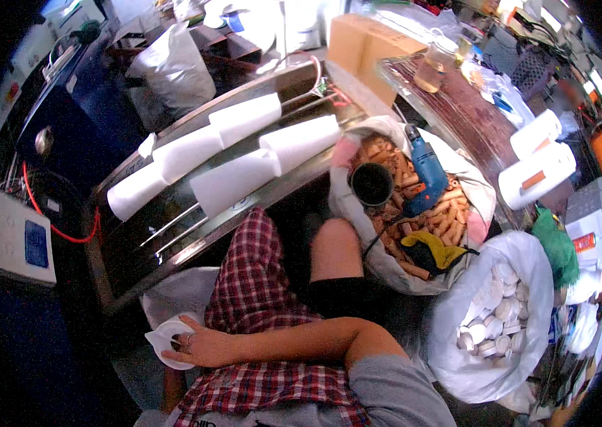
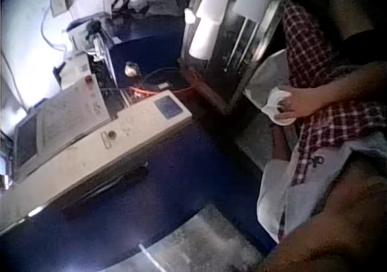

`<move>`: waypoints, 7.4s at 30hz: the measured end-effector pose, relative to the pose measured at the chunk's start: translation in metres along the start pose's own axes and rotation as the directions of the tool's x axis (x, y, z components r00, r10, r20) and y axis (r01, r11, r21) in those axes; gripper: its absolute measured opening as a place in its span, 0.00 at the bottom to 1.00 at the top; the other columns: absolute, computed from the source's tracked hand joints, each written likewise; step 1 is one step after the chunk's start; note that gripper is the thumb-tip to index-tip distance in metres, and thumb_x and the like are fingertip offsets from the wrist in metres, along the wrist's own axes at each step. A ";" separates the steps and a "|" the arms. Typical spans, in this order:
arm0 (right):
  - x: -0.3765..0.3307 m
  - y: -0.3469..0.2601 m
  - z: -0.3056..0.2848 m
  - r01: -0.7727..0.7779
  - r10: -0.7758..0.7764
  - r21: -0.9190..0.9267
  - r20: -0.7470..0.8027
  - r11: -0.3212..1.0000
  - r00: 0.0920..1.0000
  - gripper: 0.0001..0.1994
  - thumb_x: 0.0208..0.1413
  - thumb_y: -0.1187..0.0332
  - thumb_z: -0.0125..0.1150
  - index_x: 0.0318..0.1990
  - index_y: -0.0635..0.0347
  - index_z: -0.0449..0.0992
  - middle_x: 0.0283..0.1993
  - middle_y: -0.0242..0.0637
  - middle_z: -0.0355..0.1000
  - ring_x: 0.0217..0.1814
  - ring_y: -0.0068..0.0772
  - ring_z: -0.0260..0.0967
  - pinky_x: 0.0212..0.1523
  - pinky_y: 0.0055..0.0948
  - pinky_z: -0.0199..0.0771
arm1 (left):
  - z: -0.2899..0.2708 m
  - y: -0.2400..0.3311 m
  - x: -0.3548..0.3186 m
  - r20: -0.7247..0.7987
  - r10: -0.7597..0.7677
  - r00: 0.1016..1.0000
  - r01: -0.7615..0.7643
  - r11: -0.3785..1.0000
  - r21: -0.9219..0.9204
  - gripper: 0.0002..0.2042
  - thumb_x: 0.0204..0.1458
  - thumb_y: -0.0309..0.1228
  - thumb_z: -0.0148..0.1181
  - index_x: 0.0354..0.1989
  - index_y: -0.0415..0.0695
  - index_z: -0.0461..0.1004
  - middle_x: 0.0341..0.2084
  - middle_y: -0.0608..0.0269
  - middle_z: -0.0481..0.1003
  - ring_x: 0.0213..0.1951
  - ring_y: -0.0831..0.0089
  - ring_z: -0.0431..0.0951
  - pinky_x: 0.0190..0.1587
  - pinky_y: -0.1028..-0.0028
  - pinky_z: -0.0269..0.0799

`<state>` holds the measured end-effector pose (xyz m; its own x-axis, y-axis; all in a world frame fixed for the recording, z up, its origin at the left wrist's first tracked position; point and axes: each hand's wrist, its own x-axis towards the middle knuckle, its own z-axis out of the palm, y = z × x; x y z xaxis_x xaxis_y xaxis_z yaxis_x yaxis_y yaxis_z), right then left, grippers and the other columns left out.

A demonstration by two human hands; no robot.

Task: The person processes plastic conical parts by wiping them with a cloth, assembling smaller plastic pieces together, and drilling a hole into a plastic rod using a power drill.

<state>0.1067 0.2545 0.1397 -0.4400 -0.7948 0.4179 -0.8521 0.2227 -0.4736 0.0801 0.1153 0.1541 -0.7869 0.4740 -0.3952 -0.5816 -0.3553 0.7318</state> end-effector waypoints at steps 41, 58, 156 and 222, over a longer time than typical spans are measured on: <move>-0.261 0.063 -0.214 0.616 0.798 0.574 -0.582 0.539 -0.156 0.19 0.58 0.57 0.48 0.53 0.57 0.66 0.47 0.39 0.67 0.47 0.37 0.64 0.47 0.41 0.65 | -0.006 0.113 0.353 0.250 0.704 0.664 -0.249 -0.107 0.963 0.21 0.46 0.41 0.62 0.44 0.40 0.67 0.43 0.51 0.69 0.46 0.55 0.69 0.48 0.62 0.65; -0.192 0.197 -0.138 0.455 0.960 0.879 0.014 -0.145 0.278 0.11 0.56 0.59 0.47 0.41 0.55 0.66 0.38 0.37 0.64 0.44 0.36 0.62 0.49 0.35 0.62 | 0.196 0.020 0.685 0.419 -0.138 0.897 -0.239 -0.950 0.199 0.10 0.53 0.33 0.48 0.34 0.51 0.78 0.35 0.64 0.78 0.43 0.72 0.75 0.50 0.65 0.57; -0.380 -0.044 -0.290 -0.982 0.858 0.005 -0.484 -0.190 -0.169 0.15 0.49 0.61 0.57 0.41 0.61 0.72 0.34 0.47 0.71 0.40 0.45 0.70 0.41 0.39 0.69 | 0.020 -0.015 0.080 -0.222 0.283 0.933 -0.128 0.838 0.530 0.23 0.61 0.44 0.38 0.55 0.37 0.62 0.48 0.56 0.68 0.49 0.66 0.69 0.50 0.68 0.67; -0.058 0.055 -0.176 -0.591 0.555 0.318 0.205 0.741 0.806 0.15 0.57 0.57 0.52 0.43 0.59 0.70 0.31 0.40 0.74 0.29 0.45 0.73 0.27 0.41 0.71 | 0.067 0.007 0.077 0.420 0.474 0.774 -0.580 0.263 0.771 0.46 0.24 0.40 0.78 0.54 0.41 0.56 0.41 0.55 0.69 0.45 0.59 0.71 0.48 0.65 0.68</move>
<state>0.0353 0.4125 0.2261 -0.7695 -0.6330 -0.0851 -0.2815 0.4557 -0.8444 0.0289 0.2035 0.1664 -0.7977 0.5368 0.2748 0.4628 0.2527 0.8497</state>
